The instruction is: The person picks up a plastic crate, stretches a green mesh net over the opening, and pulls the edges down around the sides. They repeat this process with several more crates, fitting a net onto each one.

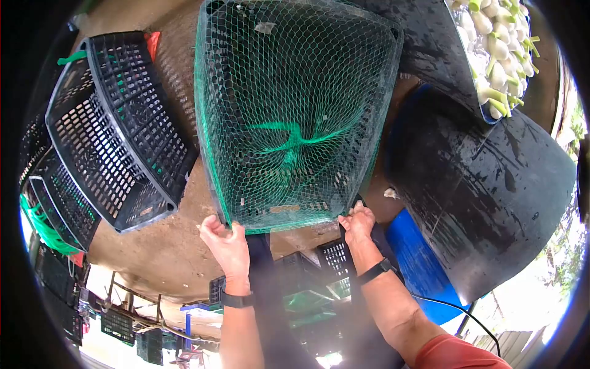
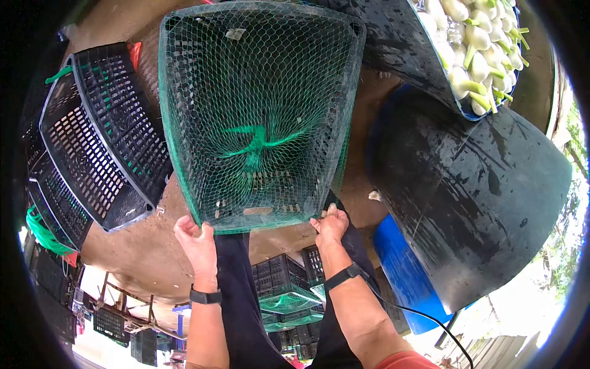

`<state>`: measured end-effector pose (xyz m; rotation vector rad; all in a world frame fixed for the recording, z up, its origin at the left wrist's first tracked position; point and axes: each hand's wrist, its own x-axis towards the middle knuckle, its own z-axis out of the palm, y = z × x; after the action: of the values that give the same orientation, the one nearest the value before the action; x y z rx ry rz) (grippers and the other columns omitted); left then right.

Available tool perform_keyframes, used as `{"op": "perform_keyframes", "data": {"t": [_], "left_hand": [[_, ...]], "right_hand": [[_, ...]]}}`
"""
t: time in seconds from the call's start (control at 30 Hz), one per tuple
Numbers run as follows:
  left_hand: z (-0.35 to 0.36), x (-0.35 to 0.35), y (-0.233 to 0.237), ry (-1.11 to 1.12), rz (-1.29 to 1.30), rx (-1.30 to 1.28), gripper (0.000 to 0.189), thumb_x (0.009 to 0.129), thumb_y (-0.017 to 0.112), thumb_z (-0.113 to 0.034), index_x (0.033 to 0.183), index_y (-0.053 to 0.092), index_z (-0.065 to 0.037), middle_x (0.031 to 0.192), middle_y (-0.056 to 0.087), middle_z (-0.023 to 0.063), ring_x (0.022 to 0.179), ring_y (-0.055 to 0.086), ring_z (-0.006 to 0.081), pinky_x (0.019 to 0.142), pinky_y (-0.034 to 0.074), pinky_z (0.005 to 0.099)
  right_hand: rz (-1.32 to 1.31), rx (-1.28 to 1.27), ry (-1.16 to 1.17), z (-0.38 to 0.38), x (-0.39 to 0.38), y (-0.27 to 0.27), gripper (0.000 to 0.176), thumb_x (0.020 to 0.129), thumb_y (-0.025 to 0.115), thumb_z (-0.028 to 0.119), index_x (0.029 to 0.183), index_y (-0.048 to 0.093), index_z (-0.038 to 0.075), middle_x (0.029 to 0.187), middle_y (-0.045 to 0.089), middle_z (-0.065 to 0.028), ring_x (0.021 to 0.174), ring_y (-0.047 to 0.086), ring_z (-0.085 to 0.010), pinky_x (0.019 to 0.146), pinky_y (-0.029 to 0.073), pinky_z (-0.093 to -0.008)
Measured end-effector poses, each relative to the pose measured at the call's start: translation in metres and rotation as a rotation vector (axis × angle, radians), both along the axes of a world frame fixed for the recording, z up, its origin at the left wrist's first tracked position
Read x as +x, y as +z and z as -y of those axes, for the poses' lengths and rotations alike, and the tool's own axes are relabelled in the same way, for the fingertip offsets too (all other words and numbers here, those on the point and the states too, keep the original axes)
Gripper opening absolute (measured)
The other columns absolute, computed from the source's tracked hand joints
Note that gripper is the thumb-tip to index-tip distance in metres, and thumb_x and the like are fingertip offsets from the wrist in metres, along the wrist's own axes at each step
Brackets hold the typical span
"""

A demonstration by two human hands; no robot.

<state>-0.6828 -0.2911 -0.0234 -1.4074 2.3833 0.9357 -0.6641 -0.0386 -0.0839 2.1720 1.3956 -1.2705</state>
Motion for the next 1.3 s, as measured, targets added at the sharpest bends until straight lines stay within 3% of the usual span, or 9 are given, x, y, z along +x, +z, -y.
{"op": "perform_keyframes", "data": {"t": [0.07, 0.13, 0.23, 0.37, 0.67, 0.93, 1.13, 1.2, 1.3], "left_hand": [[0.017, 0.022, -0.016, 0.028, 0.081, 0.041, 0.046, 0.072, 0.065, -0.007, 0.111, 0.040, 0.000, 0.092, 0.043, 0.0074, 0.082, 0.045, 0.0168, 0.072, 0.043, 0.0251], [0.027, 0.031, -0.020, 0.448, 0.248, 0.380, 0.043, 0.075, 0.064, -0.010, 0.109, 0.041, 0.002, 0.090, 0.046, 0.0061, 0.080, 0.048, 0.0170, 0.074, 0.045, 0.0291], [0.026, -0.005, 0.002, 0.661, 0.381, 0.547, 0.039, 0.077, 0.062, -0.010, 0.108, 0.042, 0.002, 0.090, 0.053, 0.0073, 0.079, 0.056, 0.0166, 0.071, 0.050, 0.0299], [0.035, 0.016, -0.002, 0.681, 0.107, 0.607, 0.027, 0.079, 0.059, -0.005, 0.100, 0.047, 0.005, 0.091, 0.061, 0.0141, 0.077, 0.065, 0.0193, 0.066, 0.055, 0.0261], [0.064, 0.027, -0.007, 0.529, -0.049, 0.796, 0.014, 0.085, 0.055, -0.005, 0.098, 0.052, 0.000, 0.085, 0.061, 0.0102, 0.080, 0.065, 0.0231, 0.071, 0.056, 0.0322], [0.084, 0.083, -0.038, 0.876, -0.400, 1.110, 0.010, 0.085, 0.052, -0.001, 0.094, 0.053, -0.003, 0.086, 0.060, 0.0109, 0.072, 0.064, 0.0191, 0.066, 0.056, 0.0312], [0.047, 0.048, -0.023, 0.870, -0.199, 0.845, 0.009, 0.083, 0.050, 0.003, 0.088, 0.053, -0.004, 0.087, 0.059, 0.0086, 0.065, 0.056, 0.0121, 0.058, 0.050, 0.0240], [0.041, 0.038, -0.005, 0.490, -0.164, 0.448, 0.011, 0.083, 0.047, 0.004, 0.088, 0.052, -0.004, 0.089, 0.059, 0.0073, 0.066, 0.056, 0.0110, 0.060, 0.049, 0.0225], [0.014, -0.007, 0.035, 0.343, -0.287, 0.649, 0.024, 0.079, 0.055, 0.003, 0.102, 0.051, -0.001, 0.102, 0.056, 0.0106, 0.084, 0.056, 0.0143, 0.072, 0.048, 0.0243]], "right_hand": [[0.004, -0.018, -0.018, 0.003, -0.005, 0.004, 0.021, 0.092, 0.051, 0.025, 0.091, 0.044, 0.005, 0.075, 0.048, -0.0056, 0.057, 0.048, -0.0160, 0.047, 0.051, -0.0323], [0.016, -0.003, -0.052, 0.007, -0.013, 0.008, 0.021, 0.092, 0.051, 0.024, 0.092, 0.043, 0.004, 0.075, 0.048, -0.0057, 0.055, 0.048, -0.0150, 0.048, 0.052, -0.0328], [-0.043, -0.041, -0.052, 0.000, -0.012, 0.006, 0.021, 0.091, 0.051, 0.023, 0.092, 0.044, 0.002, 0.076, 0.050, -0.0063, 0.057, 0.050, -0.0141, 0.050, 0.054, -0.0310], [-0.053, -0.066, 0.017, 0.001, -0.028, 0.012, 0.018, 0.092, 0.051, 0.020, 0.089, 0.045, 0.003, 0.076, 0.051, -0.0053, 0.057, 0.050, -0.0132, 0.051, 0.054, -0.0303], [-0.132, -0.132, 0.169, 0.002, -0.034, 0.027, 0.012, 0.091, 0.051, 0.014, 0.083, 0.049, 0.005, 0.074, 0.052, -0.0034, 0.058, 0.050, -0.0100, 0.051, 0.054, -0.0272], [-0.174, -0.153, 0.142, 0.004, -0.033, 0.021, 0.013, 0.092, 0.050, 0.016, 0.083, 0.048, 0.006, 0.068, 0.051, -0.0030, 0.056, 0.049, -0.0102, 0.051, 0.054, -0.0294], [-0.151, -0.193, 0.237, 0.003, -0.032, 0.020, 0.014, 0.091, 0.052, 0.017, 0.081, 0.047, 0.008, 0.064, 0.050, -0.0009, 0.056, 0.049, -0.0097, 0.055, 0.054, -0.0326], [-0.156, -0.185, 0.265, 0.007, -0.035, 0.028, 0.012, 0.090, 0.054, 0.015, 0.082, 0.047, 0.009, 0.066, 0.052, -0.0009, 0.058, 0.051, -0.0098, 0.058, 0.053, -0.0310], [-0.202, -0.110, 0.325, 0.014, -0.031, 0.040, 0.007, 0.088, 0.056, 0.009, 0.084, 0.050, 0.008, 0.071, 0.056, -0.0018, 0.064, 0.055, -0.0103, 0.062, 0.050, -0.0266]]}}
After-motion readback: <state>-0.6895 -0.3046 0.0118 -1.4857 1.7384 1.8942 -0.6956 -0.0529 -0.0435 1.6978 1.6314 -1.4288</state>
